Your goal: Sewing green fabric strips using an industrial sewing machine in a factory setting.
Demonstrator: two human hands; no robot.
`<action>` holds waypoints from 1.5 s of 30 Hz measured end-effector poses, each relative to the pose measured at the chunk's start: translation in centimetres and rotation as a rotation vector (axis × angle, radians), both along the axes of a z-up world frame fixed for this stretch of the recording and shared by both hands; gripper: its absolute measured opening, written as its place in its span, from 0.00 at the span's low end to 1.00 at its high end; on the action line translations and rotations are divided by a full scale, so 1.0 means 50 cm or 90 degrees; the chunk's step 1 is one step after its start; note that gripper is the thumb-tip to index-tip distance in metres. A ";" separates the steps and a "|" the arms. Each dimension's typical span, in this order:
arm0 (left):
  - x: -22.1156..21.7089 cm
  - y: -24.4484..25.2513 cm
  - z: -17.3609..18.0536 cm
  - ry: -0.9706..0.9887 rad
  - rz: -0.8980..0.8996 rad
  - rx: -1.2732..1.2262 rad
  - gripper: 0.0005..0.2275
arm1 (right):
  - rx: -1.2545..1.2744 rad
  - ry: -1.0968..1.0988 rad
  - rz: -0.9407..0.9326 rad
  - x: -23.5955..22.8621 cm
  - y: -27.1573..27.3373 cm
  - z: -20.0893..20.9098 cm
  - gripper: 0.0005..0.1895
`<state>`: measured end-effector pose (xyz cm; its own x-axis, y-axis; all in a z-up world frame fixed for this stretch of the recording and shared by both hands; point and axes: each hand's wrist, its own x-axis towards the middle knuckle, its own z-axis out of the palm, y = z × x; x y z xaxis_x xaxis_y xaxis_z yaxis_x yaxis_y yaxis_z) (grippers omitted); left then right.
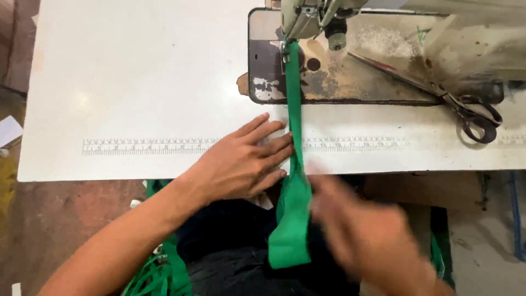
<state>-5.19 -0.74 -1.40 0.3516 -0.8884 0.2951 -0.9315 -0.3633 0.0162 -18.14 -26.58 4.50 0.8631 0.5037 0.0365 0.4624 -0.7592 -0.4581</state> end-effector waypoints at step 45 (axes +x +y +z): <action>0.184 0.019 0.017 0.073 -0.070 -0.045 0.23 | -0.124 -0.268 0.107 0.363 -0.071 -0.103 0.44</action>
